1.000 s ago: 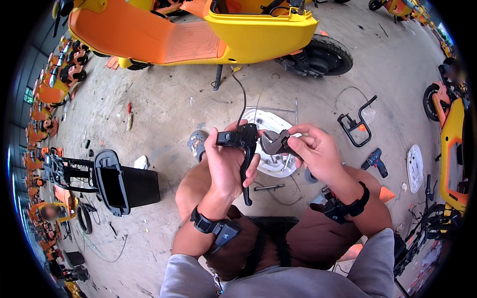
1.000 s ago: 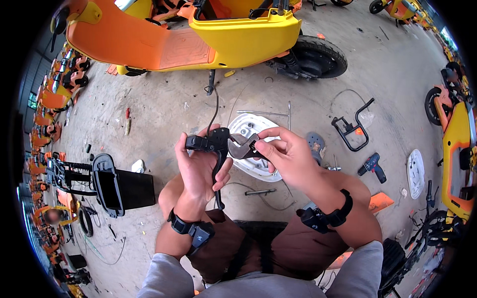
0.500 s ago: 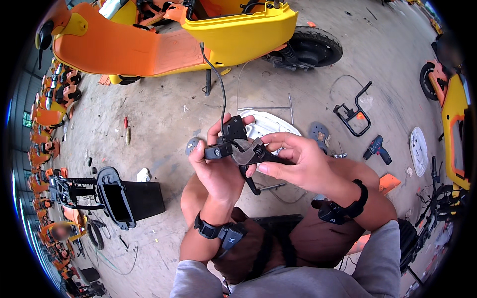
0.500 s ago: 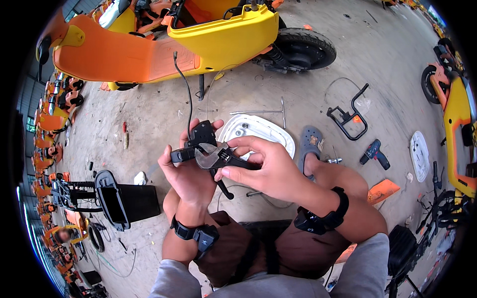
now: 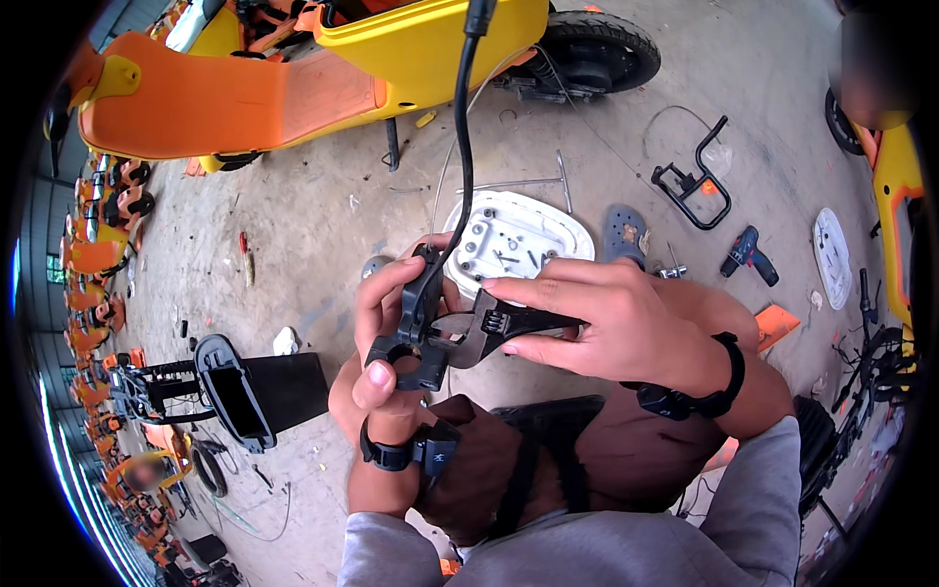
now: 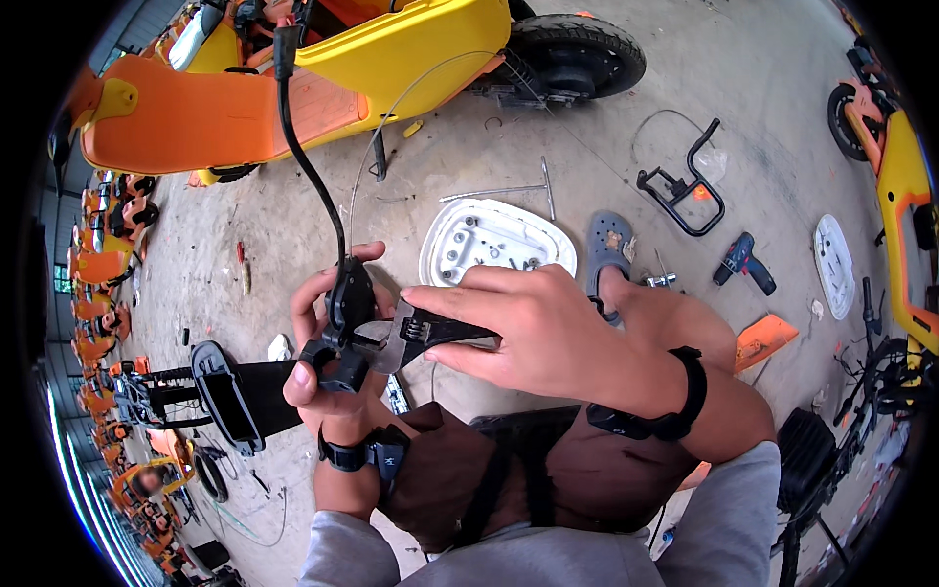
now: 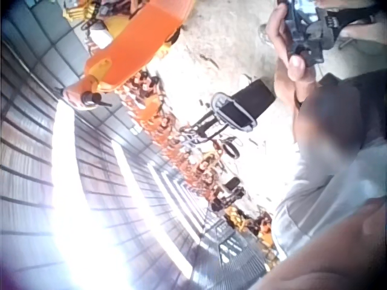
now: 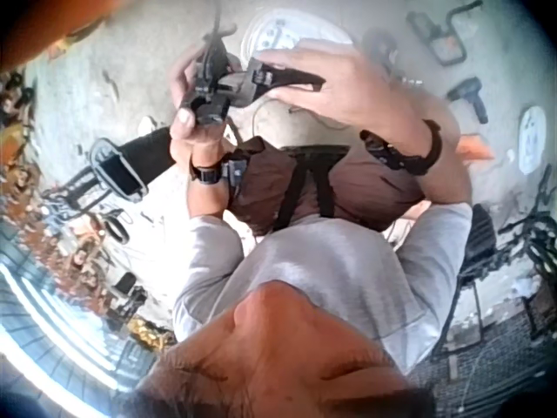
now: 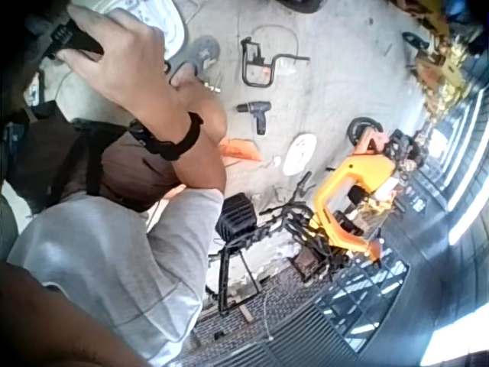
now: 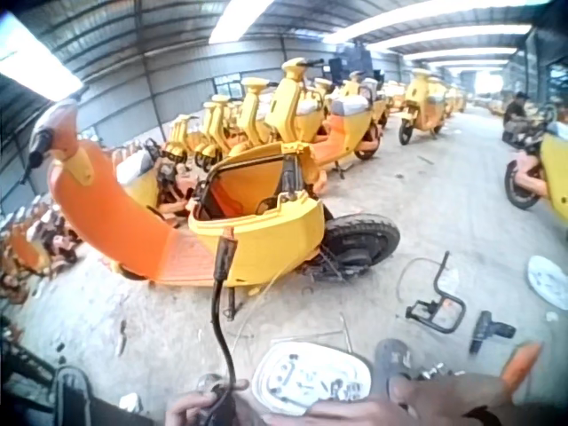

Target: The person assembles a brake lever component for a scooter using pliers and an adjustable wrench while sitting in a workshop.

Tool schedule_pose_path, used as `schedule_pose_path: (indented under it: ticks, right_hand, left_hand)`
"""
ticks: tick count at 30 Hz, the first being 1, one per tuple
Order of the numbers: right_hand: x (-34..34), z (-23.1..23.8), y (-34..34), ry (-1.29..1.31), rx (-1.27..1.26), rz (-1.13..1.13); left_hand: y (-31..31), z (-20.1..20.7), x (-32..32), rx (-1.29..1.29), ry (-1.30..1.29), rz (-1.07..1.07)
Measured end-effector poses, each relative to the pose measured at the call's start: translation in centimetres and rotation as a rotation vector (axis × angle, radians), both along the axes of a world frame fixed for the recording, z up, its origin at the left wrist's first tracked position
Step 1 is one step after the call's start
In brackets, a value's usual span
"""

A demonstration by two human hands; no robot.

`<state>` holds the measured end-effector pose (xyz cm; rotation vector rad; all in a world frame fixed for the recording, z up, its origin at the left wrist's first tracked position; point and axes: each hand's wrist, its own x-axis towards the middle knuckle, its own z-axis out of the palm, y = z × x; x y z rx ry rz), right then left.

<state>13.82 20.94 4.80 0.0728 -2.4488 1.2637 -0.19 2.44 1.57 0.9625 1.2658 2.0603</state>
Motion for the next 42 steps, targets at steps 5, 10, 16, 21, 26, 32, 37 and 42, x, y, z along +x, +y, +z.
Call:
schedule_pose_path:
  ticks: [5,10,16,21,26,32,37,42]
  right_hand:
    - [-0.2,-0.4,0.2,0.017,-0.031,0.032]
    - [-0.3,0.1,0.3,0.048,0.144,0.029]
    - [-0.2,0.2,0.1,0.103,0.218,0.008]
    - [-0.6,-0.1,-0.3,0.145,0.359,-0.050]
    - [-0.7,-0.4,-0.2,0.181,0.265,-0.050]
    - [-0.8,-0.1,-0.1,0.173,0.248,-0.024]
    - [-0.9,0.0,0.3,0.157,0.191,0.022]
    - [-0.9,0.1,0.3,0.132,0.129,0.043]
  left_hand:
    - [-0.4,0.3,0.8,-0.088,-0.005,0.036]
    - [-1.0,-0.1,0.5,-0.085,0.003,0.036]
    - [-1.1,-0.2,0.5,-0.078,-0.011,0.036]
    - [-1.7,0.2,0.6,-0.098,-0.032,0.027]
    - [-1.4,0.0,0.4,-0.085,0.028,0.073]
    - [-1.7,0.6,0.7,-0.133,0.012,0.083]
    - [-2.0,0.6,0.4,-0.133,0.084,0.021]
    - [-2.0,0.7,0.3,-0.121,0.073,0.018]
